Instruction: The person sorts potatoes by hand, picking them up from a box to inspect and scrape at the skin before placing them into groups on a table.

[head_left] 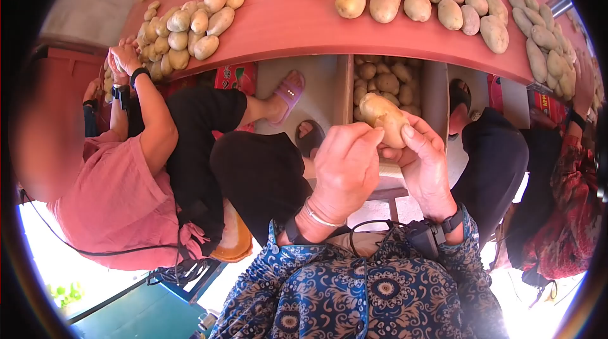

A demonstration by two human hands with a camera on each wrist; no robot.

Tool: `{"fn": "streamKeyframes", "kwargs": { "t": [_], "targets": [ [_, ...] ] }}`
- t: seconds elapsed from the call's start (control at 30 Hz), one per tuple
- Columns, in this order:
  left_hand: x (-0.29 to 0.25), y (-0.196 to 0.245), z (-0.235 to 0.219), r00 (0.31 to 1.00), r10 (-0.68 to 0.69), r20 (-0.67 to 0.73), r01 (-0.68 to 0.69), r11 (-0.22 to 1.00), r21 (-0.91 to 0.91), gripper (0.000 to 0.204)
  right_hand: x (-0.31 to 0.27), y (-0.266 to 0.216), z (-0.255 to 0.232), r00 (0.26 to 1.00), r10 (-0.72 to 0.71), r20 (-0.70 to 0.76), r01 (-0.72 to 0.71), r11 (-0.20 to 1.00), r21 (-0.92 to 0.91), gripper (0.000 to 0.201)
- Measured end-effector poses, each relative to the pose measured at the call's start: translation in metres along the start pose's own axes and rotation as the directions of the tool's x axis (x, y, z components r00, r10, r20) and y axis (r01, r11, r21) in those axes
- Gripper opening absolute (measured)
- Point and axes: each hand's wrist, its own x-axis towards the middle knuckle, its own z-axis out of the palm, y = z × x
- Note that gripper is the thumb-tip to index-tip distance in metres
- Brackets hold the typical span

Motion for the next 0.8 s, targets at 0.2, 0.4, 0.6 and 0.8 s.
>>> {"fn": "streamKeyframes", "kwargs": {
  "t": [0.2, 0.4, 0.6, 0.8],
  "targets": [
    [0.001, -0.009, -0.003, 0.926, -0.353, -0.131, 0.322, 0.923, -0.209, 0.014, 0.002, 0.002, -0.006, 0.989, 0.111, 0.102, -0.129, 0.973, 0.192, 0.045],
    [-0.001, -0.009, -0.001, 0.943, -0.305, -0.132, 0.281, 0.944, -0.170, 0.017, 0.001, 0.004, 0.000, 0.993, 0.047, 0.107, -0.055, 0.996, 0.068, 0.050],
    [-0.008, 0.000, 0.002, 0.995, -0.047, -0.089, 0.044, 0.998, -0.033, 0.022, 0.001, 0.004, 0.000, 0.995, 0.034, 0.099, -0.041, 0.997, 0.070, 0.051],
    [0.009, -0.016, -0.010, 0.953, -0.255, -0.166, 0.241, 0.965, -0.102, 0.017, 0.000, 0.009, 0.005, 0.987, 0.082, 0.135, -0.094, 0.992, 0.086, 0.049]
  ]
}}
